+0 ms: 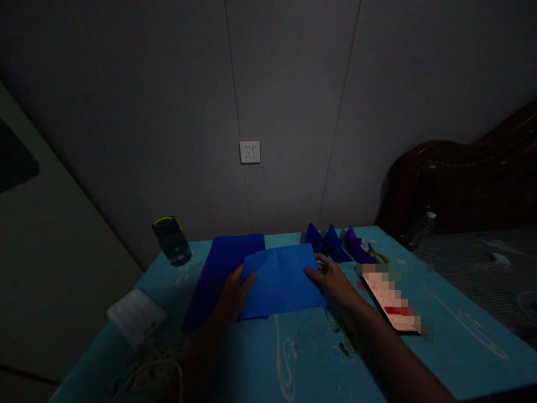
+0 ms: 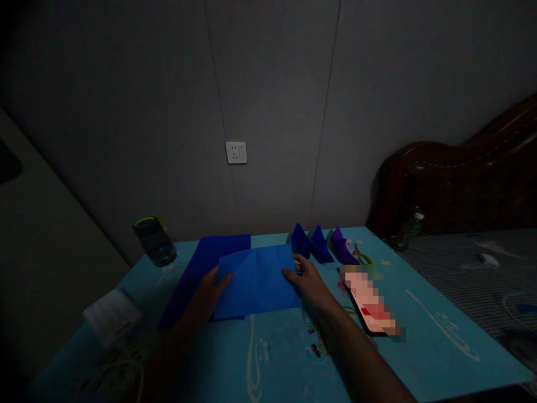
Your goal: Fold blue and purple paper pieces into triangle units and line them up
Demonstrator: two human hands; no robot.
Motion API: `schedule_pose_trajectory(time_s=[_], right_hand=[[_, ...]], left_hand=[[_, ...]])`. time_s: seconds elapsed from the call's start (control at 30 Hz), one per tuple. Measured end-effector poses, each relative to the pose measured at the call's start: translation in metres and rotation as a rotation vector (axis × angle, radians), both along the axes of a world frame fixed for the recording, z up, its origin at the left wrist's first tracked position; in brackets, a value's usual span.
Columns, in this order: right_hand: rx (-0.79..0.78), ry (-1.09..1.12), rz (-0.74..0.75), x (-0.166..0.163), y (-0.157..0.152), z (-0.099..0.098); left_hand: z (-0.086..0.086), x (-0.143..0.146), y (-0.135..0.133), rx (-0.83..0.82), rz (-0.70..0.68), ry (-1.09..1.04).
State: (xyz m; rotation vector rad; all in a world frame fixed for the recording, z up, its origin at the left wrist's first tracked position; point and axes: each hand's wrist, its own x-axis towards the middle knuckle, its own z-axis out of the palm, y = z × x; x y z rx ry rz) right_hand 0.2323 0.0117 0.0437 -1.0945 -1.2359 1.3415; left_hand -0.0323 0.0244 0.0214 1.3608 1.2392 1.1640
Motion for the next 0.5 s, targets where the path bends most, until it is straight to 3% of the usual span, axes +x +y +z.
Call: schedule_pose_trajectory(time_s=[0.1,0.23,0.4,0.5], right_hand=[[0.049,-0.082,-0.030,-0.002,0.001,-0.009],[0.256,-0.416,-0.044,-0.005,0.001,-0.023],[0.566,-0.795,0.008,-0.009,0.004,-0.040],[0.662,-0.955,0.080,-0.011,0.007,-0.048]], left_hand=[[-0.004,0.002,0.001,0.137,0.020,0.142],[-0.018,0.005,0.005,0.418,-0.023,0.466],[-0.033,0.006,0.008,0.484,-0.129,0.896],[-0.034,0.009,0.007,0.555,-0.230,1.069]])
